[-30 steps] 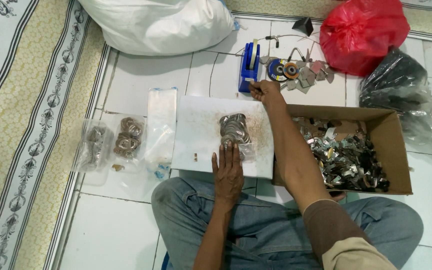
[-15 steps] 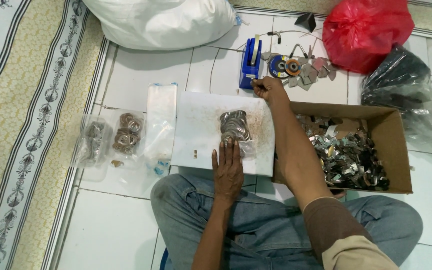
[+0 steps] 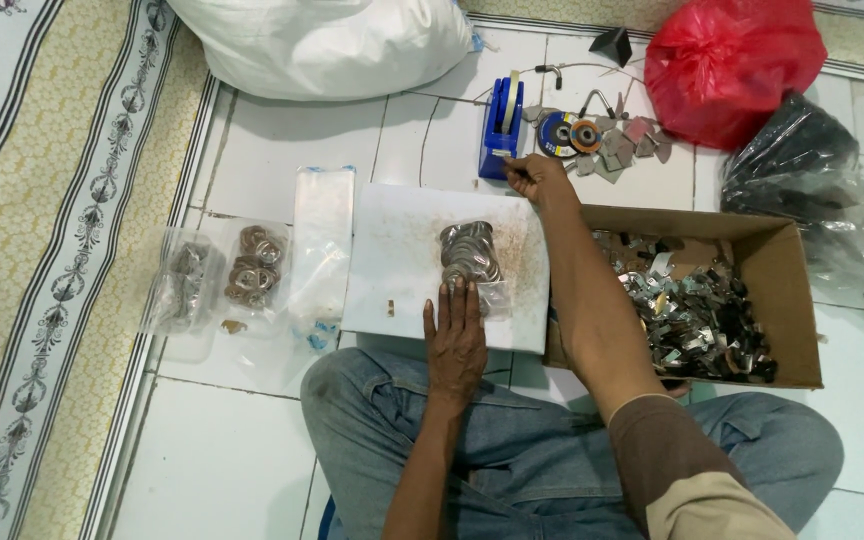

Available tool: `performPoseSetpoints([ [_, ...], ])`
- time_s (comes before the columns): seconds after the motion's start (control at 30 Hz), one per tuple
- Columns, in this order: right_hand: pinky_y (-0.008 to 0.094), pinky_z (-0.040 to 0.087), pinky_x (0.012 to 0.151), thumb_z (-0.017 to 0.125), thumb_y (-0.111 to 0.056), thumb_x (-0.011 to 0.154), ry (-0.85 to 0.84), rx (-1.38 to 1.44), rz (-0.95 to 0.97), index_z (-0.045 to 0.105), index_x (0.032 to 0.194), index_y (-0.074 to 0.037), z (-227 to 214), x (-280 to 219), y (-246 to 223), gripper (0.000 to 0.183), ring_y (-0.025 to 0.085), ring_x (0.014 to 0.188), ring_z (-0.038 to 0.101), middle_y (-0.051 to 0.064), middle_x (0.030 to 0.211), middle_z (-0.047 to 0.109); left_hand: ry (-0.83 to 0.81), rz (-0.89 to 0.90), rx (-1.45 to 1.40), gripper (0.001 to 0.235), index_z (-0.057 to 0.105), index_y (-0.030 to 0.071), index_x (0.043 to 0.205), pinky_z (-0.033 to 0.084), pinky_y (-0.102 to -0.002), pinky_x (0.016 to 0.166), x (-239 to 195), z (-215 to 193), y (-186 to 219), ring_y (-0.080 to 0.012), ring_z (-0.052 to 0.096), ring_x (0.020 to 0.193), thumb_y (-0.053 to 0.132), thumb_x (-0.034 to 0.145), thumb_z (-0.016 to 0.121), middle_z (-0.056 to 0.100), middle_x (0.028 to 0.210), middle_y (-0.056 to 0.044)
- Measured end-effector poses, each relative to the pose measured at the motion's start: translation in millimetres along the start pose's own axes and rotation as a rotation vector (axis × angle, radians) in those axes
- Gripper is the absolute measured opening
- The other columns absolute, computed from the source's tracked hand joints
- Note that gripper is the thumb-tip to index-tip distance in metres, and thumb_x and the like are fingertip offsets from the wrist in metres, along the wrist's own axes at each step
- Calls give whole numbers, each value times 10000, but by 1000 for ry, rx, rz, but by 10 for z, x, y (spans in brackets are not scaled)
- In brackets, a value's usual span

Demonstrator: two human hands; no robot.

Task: The person sits on the floor and sorts small, round metal objects from a cardboard box onto a white surface. They arrange the items into neat stacks, place them into a clear plastic bag, and seal the bag using a tape dispenser. The person then continues to sort through the remaining metal parts in the box.

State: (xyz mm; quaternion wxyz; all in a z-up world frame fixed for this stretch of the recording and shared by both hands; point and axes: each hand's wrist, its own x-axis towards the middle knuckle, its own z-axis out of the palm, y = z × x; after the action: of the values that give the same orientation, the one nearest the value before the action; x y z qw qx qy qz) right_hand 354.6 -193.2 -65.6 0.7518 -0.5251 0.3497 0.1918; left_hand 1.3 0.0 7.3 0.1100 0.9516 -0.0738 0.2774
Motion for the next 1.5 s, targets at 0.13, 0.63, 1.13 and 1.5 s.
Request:
performPoseSetpoints([
  [0.13,405,697,666,661,16,900,-6,69,7,558,1007,101,-41,44,37,171,331,732,769,215,867,630,-4,-9,-34,537,434,110,1571,244,-518,1232,-1,-27,6,-327,420,1474,223,1050,497,428,1618,-124],
  [0.63,441,705,752,737,-40,893,-51,96,-72,593,1126,109,55,-232,9,311,351,864,793,205,985,694,-13,-1,12,532,413,111,1579,245,-517,1230,21,-43,18,-327,429,1467,224,1063,478,443,1605,-126],
  [1.13,425,732,646,840,1,811,76,12,-98,629,1011,98,121,-221,39,306,328,715,773,221,821,685,12,-10,-31,533,439,115,1568,248,-511,1228,21,-18,6,-322,419,1476,219,1050,509,429,1617,-119],
  [1.5,377,698,479,783,-8,855,174,-137,-263,618,913,95,335,-679,61,203,305,584,758,223,734,692,2,-18,-64,555,399,111,1591,250,-517,1226,-5,-4,7,-332,410,1477,219,1055,493,416,1624,-124],
])
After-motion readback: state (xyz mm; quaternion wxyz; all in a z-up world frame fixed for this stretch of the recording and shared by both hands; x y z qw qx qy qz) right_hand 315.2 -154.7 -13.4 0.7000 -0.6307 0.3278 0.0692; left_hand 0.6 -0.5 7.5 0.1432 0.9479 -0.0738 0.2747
